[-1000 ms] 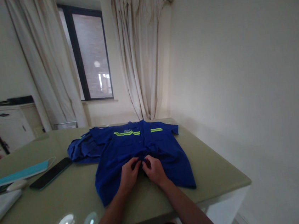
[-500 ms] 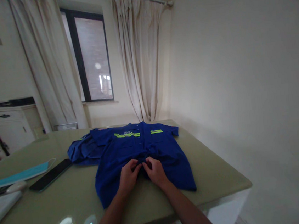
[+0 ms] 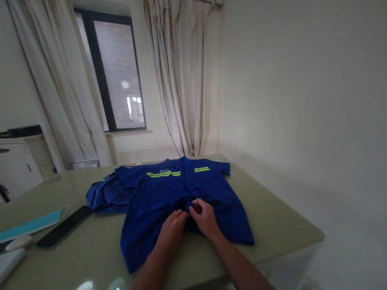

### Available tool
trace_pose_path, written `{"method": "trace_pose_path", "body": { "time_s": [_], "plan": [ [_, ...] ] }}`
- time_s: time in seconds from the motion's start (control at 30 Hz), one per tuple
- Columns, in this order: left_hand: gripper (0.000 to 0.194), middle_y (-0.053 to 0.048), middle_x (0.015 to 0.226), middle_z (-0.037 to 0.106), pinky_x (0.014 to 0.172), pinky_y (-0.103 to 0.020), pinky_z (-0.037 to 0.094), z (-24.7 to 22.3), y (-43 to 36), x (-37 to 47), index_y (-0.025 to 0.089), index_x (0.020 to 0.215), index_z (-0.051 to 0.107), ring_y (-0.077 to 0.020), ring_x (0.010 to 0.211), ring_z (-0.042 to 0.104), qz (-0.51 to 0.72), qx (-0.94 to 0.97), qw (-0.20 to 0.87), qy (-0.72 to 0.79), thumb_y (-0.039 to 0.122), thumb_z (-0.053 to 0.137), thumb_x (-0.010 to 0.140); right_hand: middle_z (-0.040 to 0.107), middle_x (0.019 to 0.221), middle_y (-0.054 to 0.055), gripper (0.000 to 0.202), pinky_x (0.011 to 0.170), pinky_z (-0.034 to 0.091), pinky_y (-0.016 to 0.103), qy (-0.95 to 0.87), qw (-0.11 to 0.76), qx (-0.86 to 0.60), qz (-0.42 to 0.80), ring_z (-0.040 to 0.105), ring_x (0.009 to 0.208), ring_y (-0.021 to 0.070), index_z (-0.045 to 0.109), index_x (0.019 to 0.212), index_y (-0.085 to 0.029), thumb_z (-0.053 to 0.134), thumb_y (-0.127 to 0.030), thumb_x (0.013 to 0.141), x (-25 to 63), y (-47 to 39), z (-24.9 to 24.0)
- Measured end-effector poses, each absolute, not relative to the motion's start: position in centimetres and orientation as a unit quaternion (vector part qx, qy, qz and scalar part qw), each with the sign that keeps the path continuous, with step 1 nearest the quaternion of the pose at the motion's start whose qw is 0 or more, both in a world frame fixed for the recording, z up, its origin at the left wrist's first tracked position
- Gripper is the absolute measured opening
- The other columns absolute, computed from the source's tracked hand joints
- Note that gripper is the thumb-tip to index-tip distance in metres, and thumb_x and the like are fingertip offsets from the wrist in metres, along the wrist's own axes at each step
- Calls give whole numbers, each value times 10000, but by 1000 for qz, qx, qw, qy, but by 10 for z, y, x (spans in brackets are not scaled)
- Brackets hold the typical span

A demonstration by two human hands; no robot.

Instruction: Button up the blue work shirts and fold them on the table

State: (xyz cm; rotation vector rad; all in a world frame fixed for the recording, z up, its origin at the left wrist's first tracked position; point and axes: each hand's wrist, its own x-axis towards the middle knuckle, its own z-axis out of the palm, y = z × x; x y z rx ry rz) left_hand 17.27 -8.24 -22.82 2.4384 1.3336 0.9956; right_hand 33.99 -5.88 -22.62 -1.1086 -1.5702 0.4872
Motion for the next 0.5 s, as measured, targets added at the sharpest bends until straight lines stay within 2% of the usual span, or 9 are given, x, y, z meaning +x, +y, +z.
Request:
{"method": "trace_pose_path", "body": {
  "time_s": [0.13, 0.27, 0.4, 0.5],
  "plan": [
    [318, -55, 999, 706, 933, -359, 505, -225, -84, 171, 259, 1037, 714, -224, 977, 644, 298, 844, 29, 445, 124, 434, 965, 662, 662, 4, 122, 581, 423, 244, -682, 494, -474, 260, 576, 599, 154, 669, 747, -180, 616, -288, 767, 340, -57, -231],
    [316, -64, 1022, 693, 912, -377, 498, -224, -86, 167, 246, 1094, 694, -238, 968, 631, 300, 844, -37, 442, 113, 434, 974, 597, 600, -33, 118, 555, 380, 221, -674, 455, -466, 348, 522, 581, 124, 632, 666, -177, 609, -255, 752, 344, -52, -231],
    [346, -61, 1065, 682, 939, -365, 506, -224, -86, 167, 243, 1138, 678, -222, 996, 638, 301, 854, -52, 421, 69, 443, 952, 474, 499, -71, 182, 464, 303, 201, -668, 381, -470, 433, 415, 465, 83, 590, 596, -173, 597, -252, 760, 353, -42, -225],
    [342, -53, 1104, 680, 908, -339, 527, -226, -85, 167, 237, 1118, 672, -206, 989, 650, 310, 861, -41, 402, 49, 453, 934, 457, 458, -76, 198, 424, 280, 199, -679, 326, -465, 465, 390, 411, 73, 608, 582, -165, 648, -268, 746, 359, -34, -219]
  ]
}}
